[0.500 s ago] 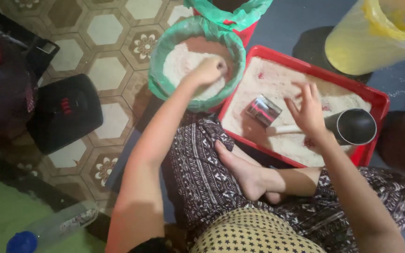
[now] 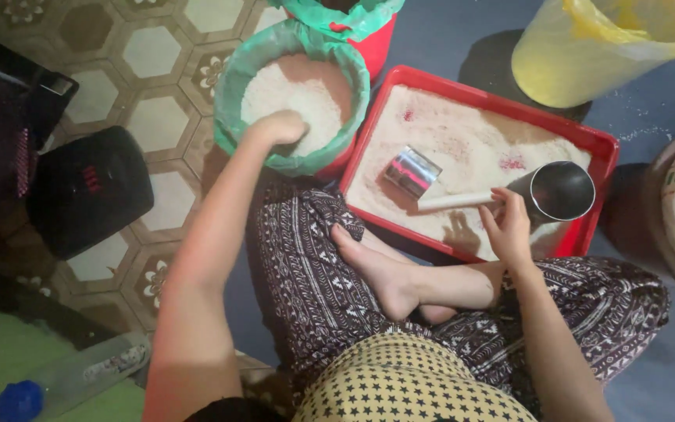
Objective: The person measures and transfers powder from bags and a tray into a metal cup.
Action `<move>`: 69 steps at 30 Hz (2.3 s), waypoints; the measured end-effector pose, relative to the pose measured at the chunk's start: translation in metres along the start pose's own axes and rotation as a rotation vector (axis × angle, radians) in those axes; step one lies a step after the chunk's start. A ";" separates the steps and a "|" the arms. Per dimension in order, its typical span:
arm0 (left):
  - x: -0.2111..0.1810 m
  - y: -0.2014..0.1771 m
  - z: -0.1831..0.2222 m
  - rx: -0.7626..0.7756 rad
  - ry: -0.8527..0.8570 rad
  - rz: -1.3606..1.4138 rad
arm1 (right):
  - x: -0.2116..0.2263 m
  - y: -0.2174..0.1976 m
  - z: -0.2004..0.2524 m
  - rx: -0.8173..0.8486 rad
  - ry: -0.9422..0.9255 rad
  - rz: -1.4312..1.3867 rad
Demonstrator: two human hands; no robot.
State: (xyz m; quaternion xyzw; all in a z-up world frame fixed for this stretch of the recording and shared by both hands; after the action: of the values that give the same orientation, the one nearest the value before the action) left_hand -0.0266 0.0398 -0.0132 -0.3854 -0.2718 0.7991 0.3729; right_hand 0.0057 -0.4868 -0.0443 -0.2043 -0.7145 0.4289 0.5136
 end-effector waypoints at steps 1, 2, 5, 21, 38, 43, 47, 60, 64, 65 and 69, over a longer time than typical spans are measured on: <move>-0.017 -0.004 0.008 0.000 -0.002 -0.003 | 0.000 0.010 -0.003 0.000 0.001 -0.004; -0.036 -0.007 0.014 -0.078 0.018 0.143 | -0.001 0.019 -0.005 0.002 -0.008 -0.005; -0.047 0.000 -0.016 -0.264 0.124 0.341 | -0.005 0.036 -0.006 0.040 -0.012 -0.019; -0.215 0.003 0.085 -1.165 0.698 0.297 | 0.026 -0.027 -0.011 -0.423 -0.156 0.121; -0.204 0.213 0.006 -0.698 0.099 0.590 | -0.189 0.029 -0.040 -0.508 0.795 -0.678; -0.193 0.234 0.009 -0.724 0.095 0.842 | -0.156 0.020 -0.047 -0.555 0.690 -0.660; -0.169 0.260 -0.005 -0.727 -0.107 0.864 | -0.150 0.012 -0.060 -0.382 0.657 -0.718; -0.163 0.274 -0.015 -0.781 -0.147 0.842 | -0.176 0.022 -0.115 -0.213 0.722 -0.168; -0.167 0.272 -0.011 -0.797 -0.135 0.824 | -0.143 0.048 -0.120 -0.648 -0.074 0.389; -0.163 0.277 -0.016 -0.783 -0.141 0.851 | -0.111 0.044 -0.116 -0.493 0.158 0.402; -0.155 0.284 -0.023 -0.727 -0.127 0.950 | -0.074 0.069 -0.117 -0.189 0.409 0.336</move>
State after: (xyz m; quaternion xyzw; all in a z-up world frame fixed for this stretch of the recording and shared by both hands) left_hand -0.0518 -0.2445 -0.1670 -0.5189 -0.3474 0.7557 -0.1976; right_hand 0.1301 -0.4559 -0.1302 -0.4492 -0.5891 0.3891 0.5475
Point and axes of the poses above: each hand's wrist, its own z-axis away from the middle knuckle, its own y-axis out of the palm, x = y × z, the point moved 1 cm from there along -z, towards the middle knuckle, and after that the axes turned 14 degrees about z, right-handed, at the moved point
